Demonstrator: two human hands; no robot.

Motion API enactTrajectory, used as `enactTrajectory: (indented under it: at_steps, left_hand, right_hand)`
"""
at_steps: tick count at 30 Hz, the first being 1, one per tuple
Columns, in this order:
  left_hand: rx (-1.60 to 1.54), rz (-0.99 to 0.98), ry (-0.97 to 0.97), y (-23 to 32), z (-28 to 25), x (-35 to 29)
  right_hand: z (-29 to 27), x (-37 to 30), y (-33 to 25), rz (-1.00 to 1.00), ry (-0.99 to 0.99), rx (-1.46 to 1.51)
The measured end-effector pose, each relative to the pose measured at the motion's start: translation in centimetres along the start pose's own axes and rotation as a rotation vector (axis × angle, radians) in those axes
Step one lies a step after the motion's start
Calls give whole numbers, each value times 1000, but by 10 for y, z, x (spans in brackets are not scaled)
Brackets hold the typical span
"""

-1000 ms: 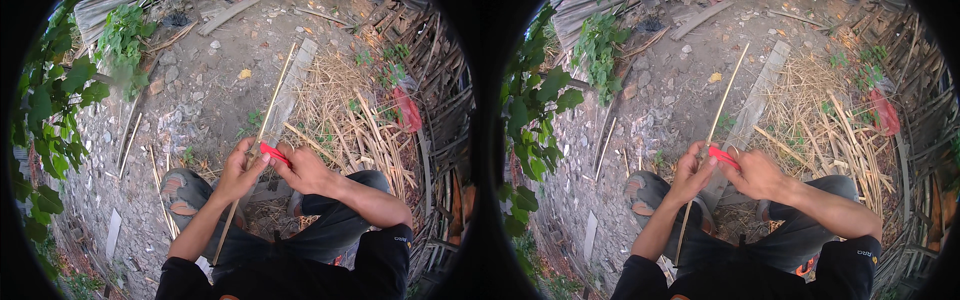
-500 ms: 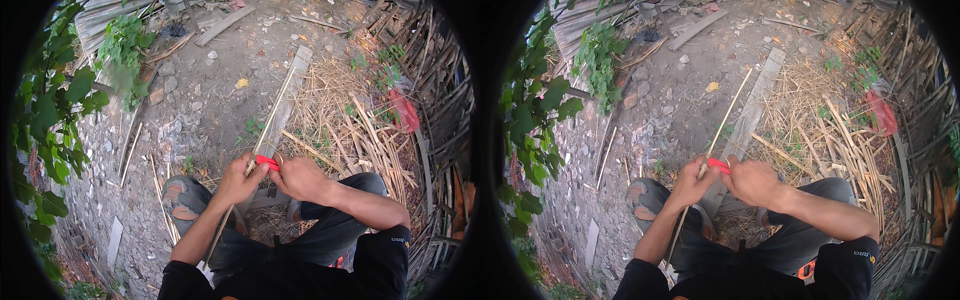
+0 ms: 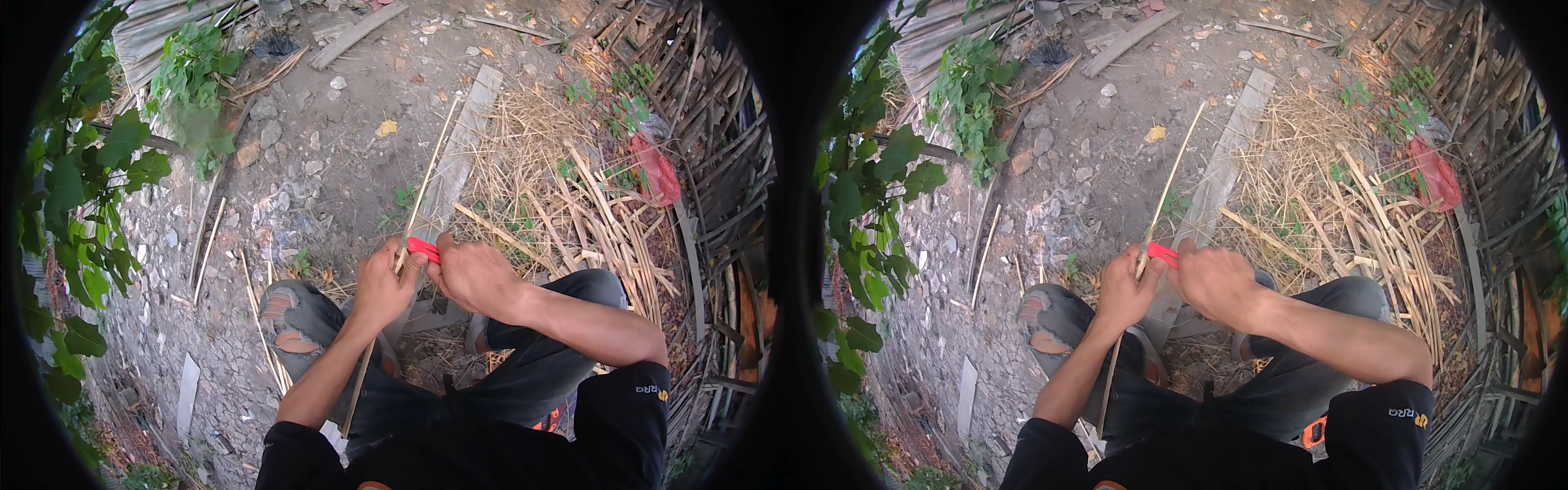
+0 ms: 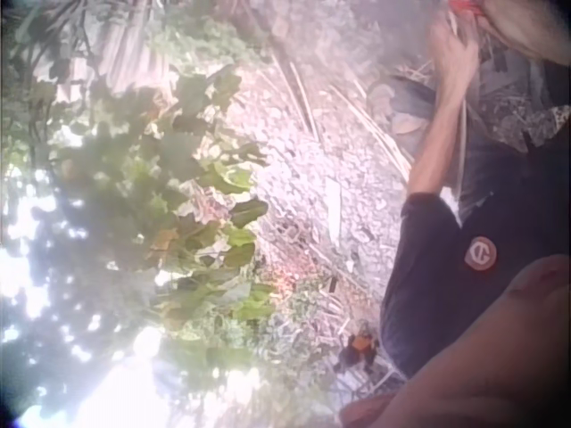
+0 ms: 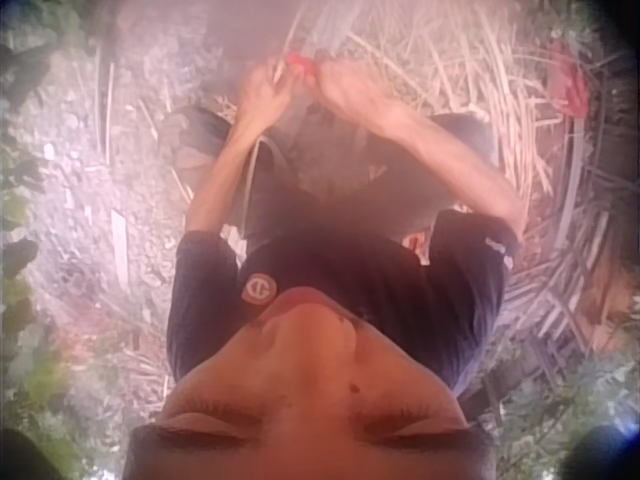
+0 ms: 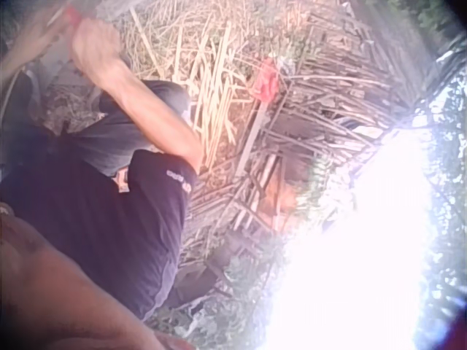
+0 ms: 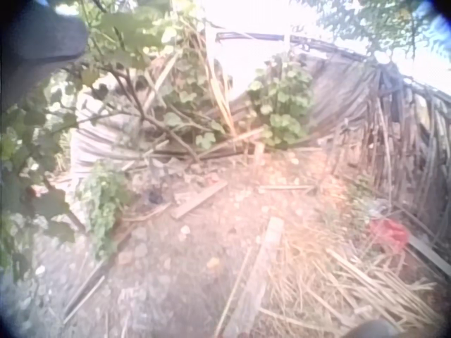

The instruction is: The person sits on the ground and uses a red utility knife to shave and smooth a long, thin bamboo strip. They hold the strip with their left hand and repeatedly scrape the blade along its length to remove the outer layer and refine its shape.

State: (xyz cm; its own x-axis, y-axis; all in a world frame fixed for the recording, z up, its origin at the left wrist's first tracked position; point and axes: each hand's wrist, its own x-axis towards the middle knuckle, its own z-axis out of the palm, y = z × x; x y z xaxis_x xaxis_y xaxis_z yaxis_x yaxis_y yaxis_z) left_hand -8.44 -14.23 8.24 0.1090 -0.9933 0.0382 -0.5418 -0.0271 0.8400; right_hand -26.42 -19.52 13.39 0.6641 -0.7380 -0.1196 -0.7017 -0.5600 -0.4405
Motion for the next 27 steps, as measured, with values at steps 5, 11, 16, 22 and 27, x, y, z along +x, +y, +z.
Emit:
enactTrajectory:
  at_steps: [5,11,16,22,27]
  left_hand:
    - [-50,-6,51,-1,5,-2]
    - [23,26,92,-10,12,2]
    - [-78,-22,97,-19,17,2]
    - [-178,-108,106,-15,19,6]
    - [-713,-279,-46,-9,-1,7]
  right_hand:
    - [-4,4,-7,93,-71,-3]
    - [13,7,2,42,25,-74]
    - [22,12,4,27,84,-100]
    - [30,22,1,74,122,-151]
    - [-2,24,-4,-13,100,-62]
